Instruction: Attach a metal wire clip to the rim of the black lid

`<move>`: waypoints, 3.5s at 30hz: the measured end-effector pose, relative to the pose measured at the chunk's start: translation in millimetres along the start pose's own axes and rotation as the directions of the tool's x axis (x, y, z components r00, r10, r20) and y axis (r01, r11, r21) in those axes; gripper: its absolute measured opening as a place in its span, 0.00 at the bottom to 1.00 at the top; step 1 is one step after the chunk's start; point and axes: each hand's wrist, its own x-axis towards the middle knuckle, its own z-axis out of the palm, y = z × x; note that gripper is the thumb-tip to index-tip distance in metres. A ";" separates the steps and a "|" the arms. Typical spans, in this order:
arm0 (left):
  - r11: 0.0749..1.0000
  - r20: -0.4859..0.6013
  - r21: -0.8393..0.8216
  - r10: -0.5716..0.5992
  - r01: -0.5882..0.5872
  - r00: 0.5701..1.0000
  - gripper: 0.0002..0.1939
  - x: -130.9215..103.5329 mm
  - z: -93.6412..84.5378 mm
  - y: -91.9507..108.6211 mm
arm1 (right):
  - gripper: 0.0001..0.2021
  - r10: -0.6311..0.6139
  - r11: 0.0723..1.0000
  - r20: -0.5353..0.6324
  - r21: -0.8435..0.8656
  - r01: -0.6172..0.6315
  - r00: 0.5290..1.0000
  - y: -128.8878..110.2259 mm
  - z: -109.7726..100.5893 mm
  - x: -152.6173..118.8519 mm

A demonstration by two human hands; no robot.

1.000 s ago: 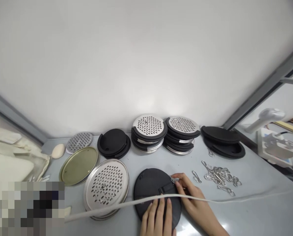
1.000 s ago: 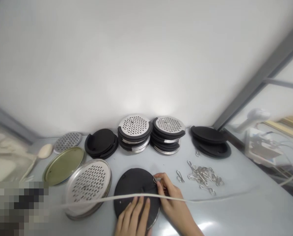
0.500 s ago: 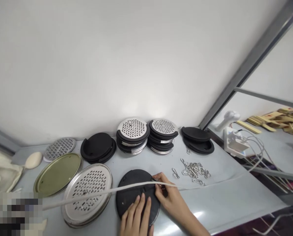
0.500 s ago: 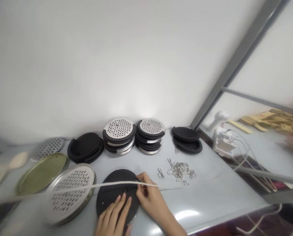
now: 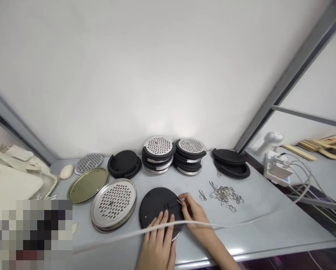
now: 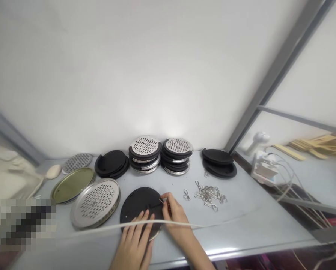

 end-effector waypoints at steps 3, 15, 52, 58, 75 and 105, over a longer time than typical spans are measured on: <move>1.000 0.004 -0.022 -0.020 0.020 1.000 0.21 -1.6 0.5 1.3 | 0.09 -0.014 1.000 -0.003 -0.009 0.014 1.000 2.8 1.5 0.1; 0.999 0.068 -0.005 -0.033 0.033 0.997 0.24 -6.6 0.9 2.9 | 0.11 -0.109 0.994 0.018 0.022 0.108 0.994 12.7 5.2 3.5; 0.999 -0.060 0.038 -0.006 0.008 0.998 0.22 -8.8 12.2 1.0 | 0.13 -0.097 0.995 0.053 -0.032 0.099 0.994 11.2 2.5 3.5; 0.997 -0.051 0.070 0.042 -0.038 0.998 0.21 -13.1 20.7 -4.0 | 0.13 -0.052 0.995 0.061 -0.079 0.057 0.997 13.1 4.3 3.6; 0.994 0.232 -0.101 -0.025 0.050 0.973 0.24 12.2 -2.7 -24.3 | 0.10 -0.044 0.993 0.168 -0.098 0.061 0.985 12.4 2.1 36.5; 0.950 0.208 0.196 -0.281 0.242 0.937 0.37 47.2 63.1 21.5 | 0.13 -0.072 0.951 0.246 -0.276 0.141 0.967 30.3 -0.8 77.3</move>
